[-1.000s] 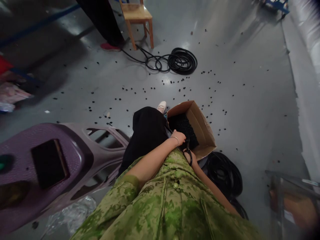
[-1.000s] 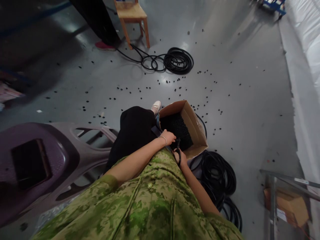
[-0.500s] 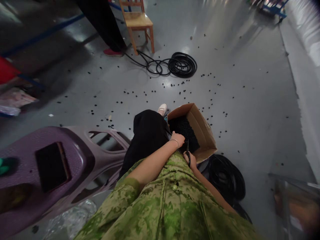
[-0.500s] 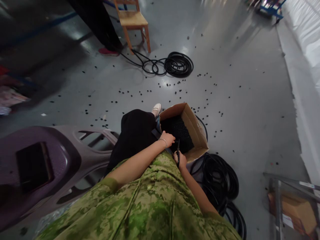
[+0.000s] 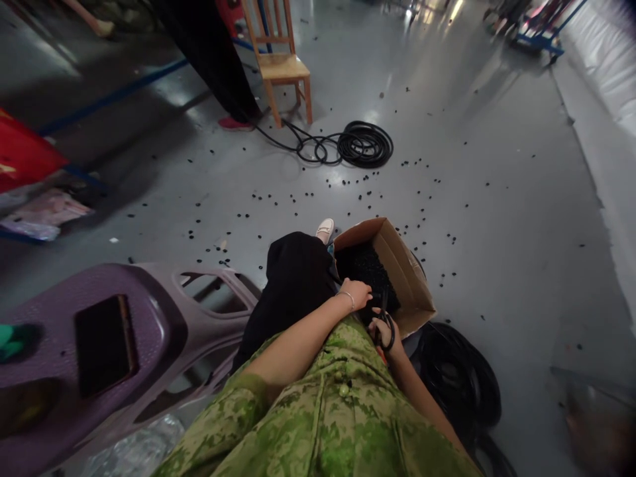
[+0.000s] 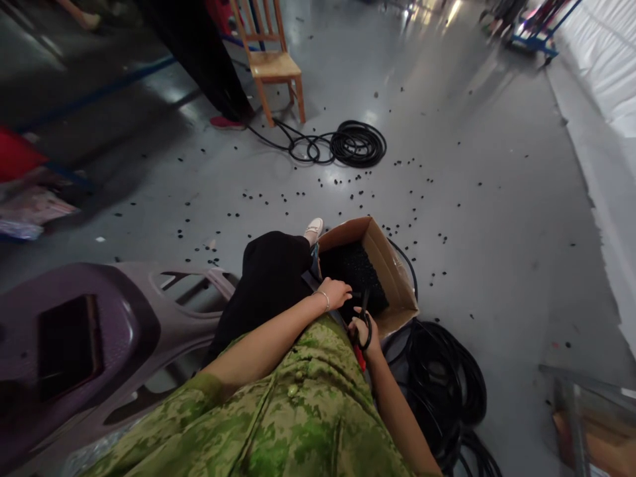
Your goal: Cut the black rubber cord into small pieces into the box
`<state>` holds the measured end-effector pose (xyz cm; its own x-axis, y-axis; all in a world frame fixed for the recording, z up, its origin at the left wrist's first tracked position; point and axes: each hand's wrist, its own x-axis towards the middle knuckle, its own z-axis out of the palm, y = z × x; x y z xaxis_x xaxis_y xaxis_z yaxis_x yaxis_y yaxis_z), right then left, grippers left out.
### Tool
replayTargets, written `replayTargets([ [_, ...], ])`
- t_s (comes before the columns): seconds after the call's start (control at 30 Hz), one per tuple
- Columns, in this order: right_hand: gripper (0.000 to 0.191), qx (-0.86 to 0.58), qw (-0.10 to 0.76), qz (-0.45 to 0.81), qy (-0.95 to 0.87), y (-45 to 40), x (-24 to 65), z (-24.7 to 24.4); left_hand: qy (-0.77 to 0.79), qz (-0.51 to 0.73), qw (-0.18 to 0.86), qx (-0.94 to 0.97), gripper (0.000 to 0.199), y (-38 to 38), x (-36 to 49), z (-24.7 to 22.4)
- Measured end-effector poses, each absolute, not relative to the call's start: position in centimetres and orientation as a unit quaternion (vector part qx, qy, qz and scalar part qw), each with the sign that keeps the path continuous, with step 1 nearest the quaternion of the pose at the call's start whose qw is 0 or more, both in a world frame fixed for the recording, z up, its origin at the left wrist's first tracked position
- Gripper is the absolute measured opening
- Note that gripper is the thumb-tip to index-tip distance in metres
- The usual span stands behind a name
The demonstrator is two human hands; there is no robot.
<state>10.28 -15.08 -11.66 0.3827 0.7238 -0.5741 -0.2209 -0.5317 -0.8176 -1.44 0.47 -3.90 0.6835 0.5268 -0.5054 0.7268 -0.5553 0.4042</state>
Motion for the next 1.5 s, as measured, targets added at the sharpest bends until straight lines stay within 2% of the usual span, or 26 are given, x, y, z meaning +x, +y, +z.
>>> replayTargets([
  [0.1, 0.064, -0.652, 0.513, 0.549, -0.096, -14.4, 10.8, -10.7, 0.331, -0.17, 0.298, 0.879, 0.033, 0.2, -1.4, -4.1],
  [0.33, 0.044, -0.639, 0.542, 0.539, -0.085, -12.6, 10.0, -9.9, 0.272, -0.159, 0.307, 0.898, 0.032, -0.7, -1.6, -4.1],
  [0.5, 0.04, -0.631, 0.548, 0.546, -0.054, -12.7, 8.9, -10.2, 0.254, -0.175, 0.307, 0.9, 0.03, -0.7, -1.9, -3.7],
  [0.77, 0.051, -0.661, 0.549, 0.511, 0.005, -12.7, 10.3, -11.0, 0.253, -0.187, 0.324, 0.892, 0.037, -0.8, -1.7, -4.7],
  [0.93, 0.046, -0.664, 0.55, 0.506, -0.032, -12.7, 10.6, -10.5, 0.254, -0.183, 0.317, 0.895, 0.034, -0.8, -1.7, -4.7],
  [1.23, 0.056, -0.666, 0.537, 0.516, -0.03, -12.8, 10.8, -9.9, 0.272, -0.182, 0.297, 0.897, 0.027, -0.8, -1.5, -4.5],
  [1.5, 0.063, -0.65, 0.567, 0.505, 0.026, -13.0, 9.6, -10.9, 0.26, -0.196, 0.265, 0.908, 0.025, -1.1, -1.1, -4.7],
])
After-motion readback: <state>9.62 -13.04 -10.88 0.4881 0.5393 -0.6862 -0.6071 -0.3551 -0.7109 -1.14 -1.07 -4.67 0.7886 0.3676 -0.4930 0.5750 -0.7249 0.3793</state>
